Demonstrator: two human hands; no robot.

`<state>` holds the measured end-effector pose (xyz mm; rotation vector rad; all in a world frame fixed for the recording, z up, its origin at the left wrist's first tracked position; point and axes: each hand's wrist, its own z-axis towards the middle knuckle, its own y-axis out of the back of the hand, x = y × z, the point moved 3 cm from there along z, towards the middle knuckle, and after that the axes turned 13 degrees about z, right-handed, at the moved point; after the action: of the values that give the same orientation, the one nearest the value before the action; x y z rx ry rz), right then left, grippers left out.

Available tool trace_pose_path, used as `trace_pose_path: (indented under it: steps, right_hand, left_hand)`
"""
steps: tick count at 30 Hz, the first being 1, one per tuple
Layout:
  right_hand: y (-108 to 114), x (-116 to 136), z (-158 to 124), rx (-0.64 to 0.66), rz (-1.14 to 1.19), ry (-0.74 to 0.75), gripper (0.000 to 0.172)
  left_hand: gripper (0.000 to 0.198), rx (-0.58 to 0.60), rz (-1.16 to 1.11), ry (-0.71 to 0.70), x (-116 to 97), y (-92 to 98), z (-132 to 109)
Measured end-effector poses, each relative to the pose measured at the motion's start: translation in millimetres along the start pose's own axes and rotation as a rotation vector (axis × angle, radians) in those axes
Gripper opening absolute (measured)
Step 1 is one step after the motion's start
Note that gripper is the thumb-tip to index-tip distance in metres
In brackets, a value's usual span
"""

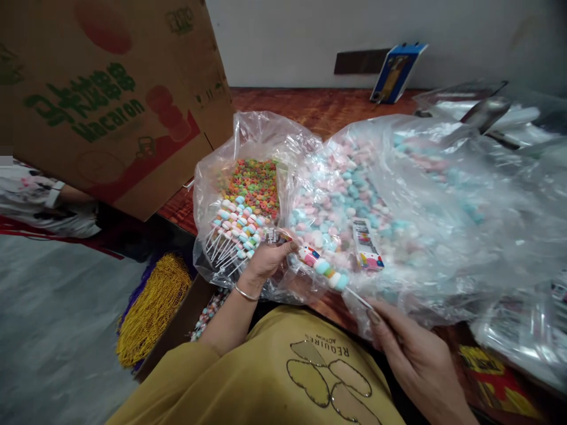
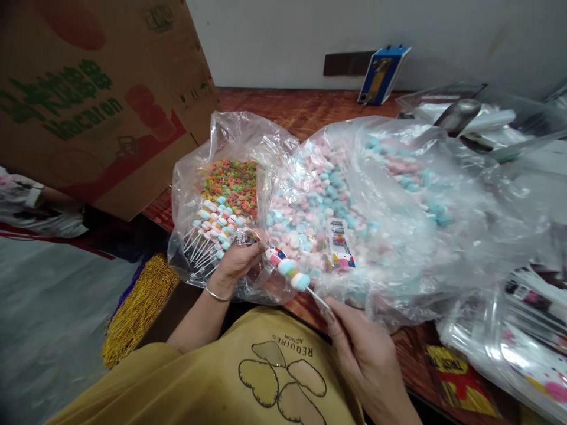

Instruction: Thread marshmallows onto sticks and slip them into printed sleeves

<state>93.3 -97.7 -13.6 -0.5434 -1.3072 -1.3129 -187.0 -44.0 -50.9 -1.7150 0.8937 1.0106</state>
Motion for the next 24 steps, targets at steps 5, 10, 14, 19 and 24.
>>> trace_pose_path:
  steps: [5,10,14,19,24]
  right_hand:
    - [-34.6,-17.5,-20.0,0.077,0.657,-0.573,0.038]
    - [-58.9,-17.2,-25.6,0.005,1.105,-0.741,0.033]
    - [-69.0,-10.9,-20.8,0.091,1.135,-0.738,0.039]
    - [-59.2,-19.4,-14.8,0.019,0.416,-0.323,0.039]
    - [-48.8,-25.5,-11.9,-0.040,-0.181,0.040,0.034]
  left_hand:
    - [0.036,0.101,0.024,-0.050,-4.1,-11.1,-0.6]
    - [0.034,0.165,-0.229,0.057,-6.9,-36.2,-8.1]
    - [0.034,0.154,-0.374,0.107,-7.0,-55.8,-13.5]
    - [0.025,0.041,-0.430,0.146,-7.4,-67.6,-14.0]
    - [0.031,0.008,-0.400,0.150,-6.8,-73.1,-14.3]
